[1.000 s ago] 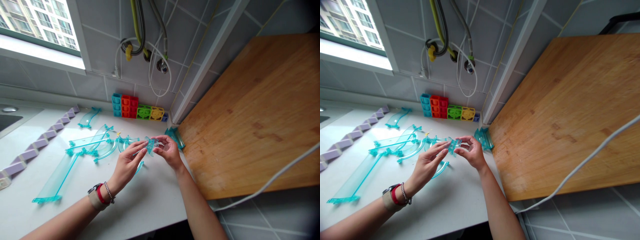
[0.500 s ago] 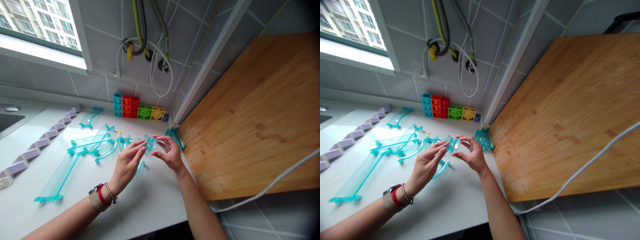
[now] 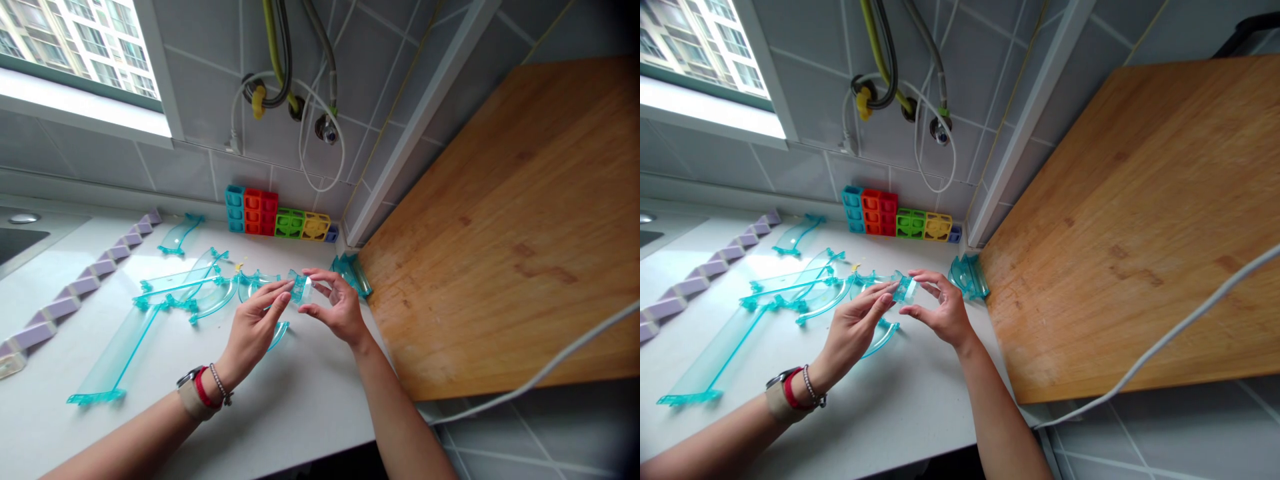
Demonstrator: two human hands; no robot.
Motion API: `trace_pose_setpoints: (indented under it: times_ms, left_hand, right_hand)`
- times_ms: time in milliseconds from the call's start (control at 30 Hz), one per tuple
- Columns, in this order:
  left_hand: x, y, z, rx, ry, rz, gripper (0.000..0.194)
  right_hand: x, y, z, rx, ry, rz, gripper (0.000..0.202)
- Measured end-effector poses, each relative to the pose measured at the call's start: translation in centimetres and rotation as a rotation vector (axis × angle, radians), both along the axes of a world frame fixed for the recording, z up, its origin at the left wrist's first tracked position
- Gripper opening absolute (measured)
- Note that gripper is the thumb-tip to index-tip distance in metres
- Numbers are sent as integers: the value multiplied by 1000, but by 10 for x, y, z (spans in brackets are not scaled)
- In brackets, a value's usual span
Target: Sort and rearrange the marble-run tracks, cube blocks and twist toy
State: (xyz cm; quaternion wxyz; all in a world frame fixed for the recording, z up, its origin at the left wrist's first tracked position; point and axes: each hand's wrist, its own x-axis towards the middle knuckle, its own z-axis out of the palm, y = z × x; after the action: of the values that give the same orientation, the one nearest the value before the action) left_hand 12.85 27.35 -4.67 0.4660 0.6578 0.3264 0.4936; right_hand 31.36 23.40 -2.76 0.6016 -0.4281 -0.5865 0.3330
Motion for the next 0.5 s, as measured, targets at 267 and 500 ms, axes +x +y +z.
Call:
trace_pose_setpoints:
  times_ms: [267,500]
  left_hand:
    - [-2,1,2,-20,1,-26,33]
    - [-2,4,1,-27,19,-54,37]
  right_hand:
    - [-2,-1,-1,38,22,14,50]
    - [-3,0,-4,-54,67,-36,51]
